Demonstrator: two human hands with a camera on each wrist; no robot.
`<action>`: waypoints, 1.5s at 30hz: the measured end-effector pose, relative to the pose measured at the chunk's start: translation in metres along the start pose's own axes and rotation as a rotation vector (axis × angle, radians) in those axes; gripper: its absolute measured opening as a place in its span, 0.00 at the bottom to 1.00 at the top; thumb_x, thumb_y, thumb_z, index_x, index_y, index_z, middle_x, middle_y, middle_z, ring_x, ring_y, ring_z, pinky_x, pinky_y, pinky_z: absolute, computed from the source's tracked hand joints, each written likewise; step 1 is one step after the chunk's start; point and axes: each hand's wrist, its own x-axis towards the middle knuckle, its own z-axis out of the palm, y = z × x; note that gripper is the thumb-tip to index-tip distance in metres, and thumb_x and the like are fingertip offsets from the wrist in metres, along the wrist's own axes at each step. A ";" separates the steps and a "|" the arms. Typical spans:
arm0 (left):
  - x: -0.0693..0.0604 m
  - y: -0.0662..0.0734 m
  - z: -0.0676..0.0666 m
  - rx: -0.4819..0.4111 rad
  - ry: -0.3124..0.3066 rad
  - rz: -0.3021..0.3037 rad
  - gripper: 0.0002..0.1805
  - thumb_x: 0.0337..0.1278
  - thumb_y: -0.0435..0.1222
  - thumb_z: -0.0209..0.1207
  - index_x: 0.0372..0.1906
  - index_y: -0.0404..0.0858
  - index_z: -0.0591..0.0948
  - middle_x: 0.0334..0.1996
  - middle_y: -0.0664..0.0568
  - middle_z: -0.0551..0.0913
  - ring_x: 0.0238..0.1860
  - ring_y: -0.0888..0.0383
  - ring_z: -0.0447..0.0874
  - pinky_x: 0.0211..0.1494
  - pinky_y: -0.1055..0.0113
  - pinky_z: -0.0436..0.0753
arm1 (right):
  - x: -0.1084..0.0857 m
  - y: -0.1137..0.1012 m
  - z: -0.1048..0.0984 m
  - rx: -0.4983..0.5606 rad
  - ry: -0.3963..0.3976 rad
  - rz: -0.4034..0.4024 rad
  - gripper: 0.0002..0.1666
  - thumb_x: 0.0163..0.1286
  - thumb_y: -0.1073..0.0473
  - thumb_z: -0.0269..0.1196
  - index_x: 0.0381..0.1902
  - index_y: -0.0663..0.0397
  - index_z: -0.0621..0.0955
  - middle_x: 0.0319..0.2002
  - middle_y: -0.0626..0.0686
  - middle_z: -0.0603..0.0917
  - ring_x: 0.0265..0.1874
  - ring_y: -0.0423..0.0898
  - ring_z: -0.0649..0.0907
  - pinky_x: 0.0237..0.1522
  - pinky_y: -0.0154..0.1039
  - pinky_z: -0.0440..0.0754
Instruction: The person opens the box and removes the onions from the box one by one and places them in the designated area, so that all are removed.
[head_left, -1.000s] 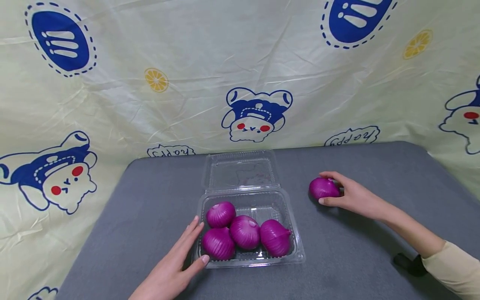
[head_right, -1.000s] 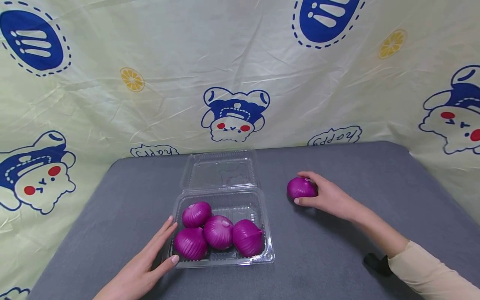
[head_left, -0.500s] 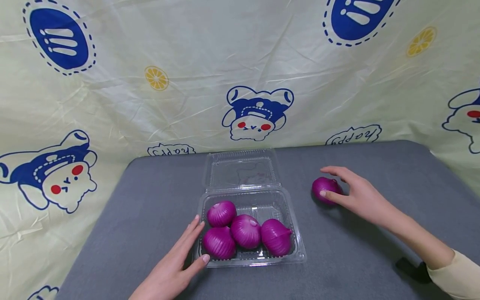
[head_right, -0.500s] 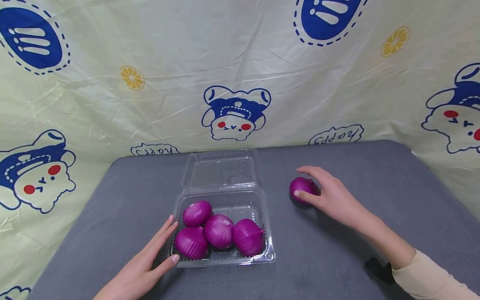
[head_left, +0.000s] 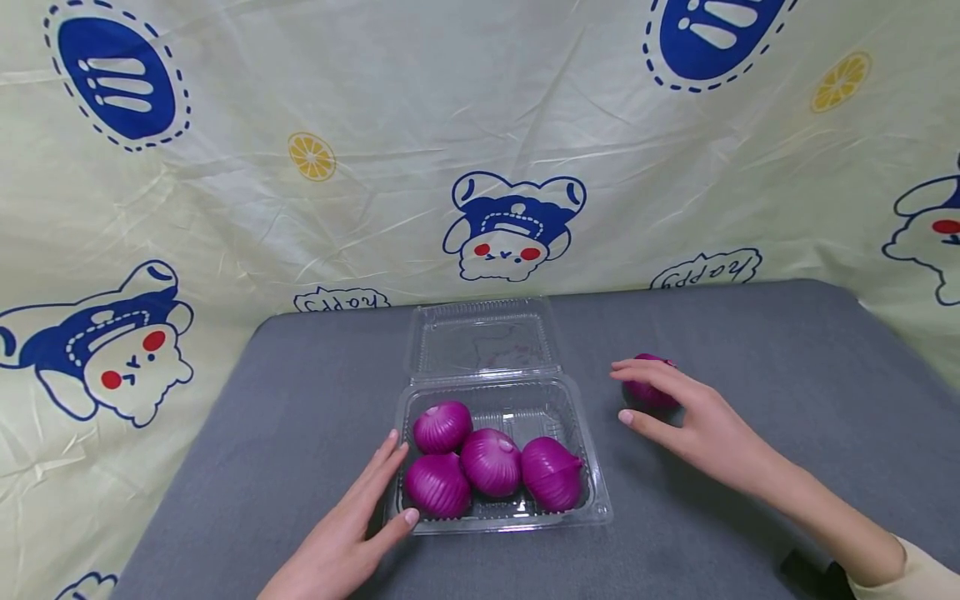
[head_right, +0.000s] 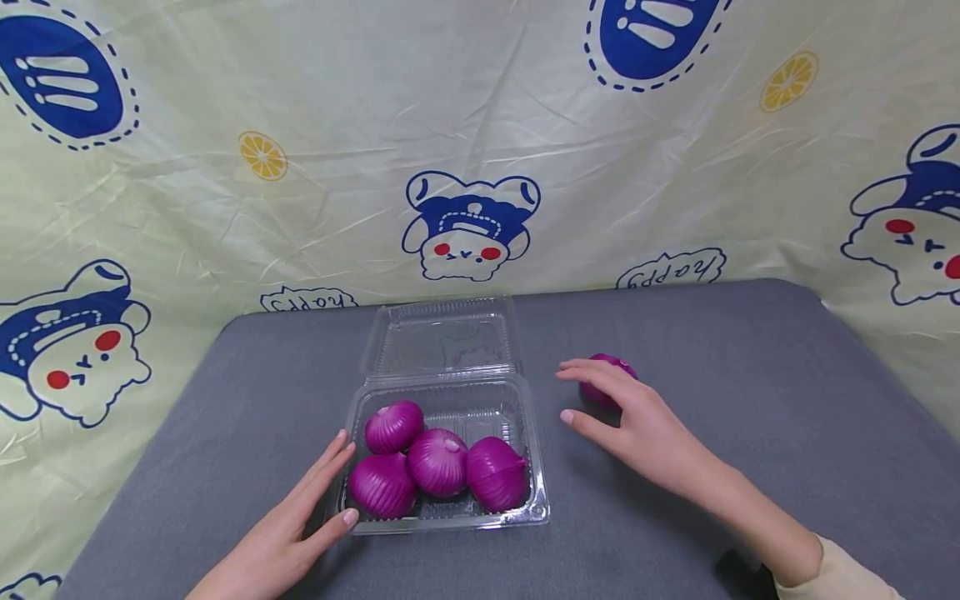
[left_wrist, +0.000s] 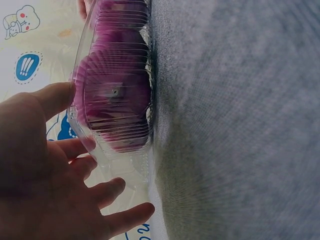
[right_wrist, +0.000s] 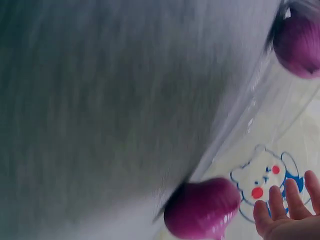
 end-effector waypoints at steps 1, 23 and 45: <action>0.000 0.000 0.000 0.000 0.002 0.000 0.42 0.64 0.58 0.57 0.78 0.53 0.56 0.77 0.71 0.43 0.76 0.63 0.43 0.72 0.46 0.57 | -0.001 -0.002 0.002 0.016 -0.005 0.005 0.33 0.60 0.59 0.73 0.61 0.32 0.77 0.61 0.39 0.76 0.61 0.34 0.71 0.58 0.18 0.63; 0.001 0.000 0.001 -0.003 0.005 -0.010 0.42 0.63 0.60 0.56 0.78 0.55 0.57 0.77 0.70 0.44 0.76 0.59 0.46 0.71 0.44 0.58 | -0.005 -0.039 0.034 0.097 -0.322 -0.121 0.33 0.65 0.42 0.67 0.67 0.29 0.71 0.67 0.40 0.70 0.65 0.43 0.70 0.56 0.53 0.78; 0.001 -0.001 0.001 -0.001 0.011 0.008 0.41 0.64 0.59 0.56 0.78 0.55 0.56 0.76 0.73 0.44 0.75 0.66 0.45 0.72 0.47 0.58 | 0.009 -0.040 0.043 -0.038 -0.454 -0.140 0.39 0.61 0.32 0.65 0.68 0.34 0.72 0.61 0.31 0.74 0.61 0.36 0.73 0.73 0.50 0.47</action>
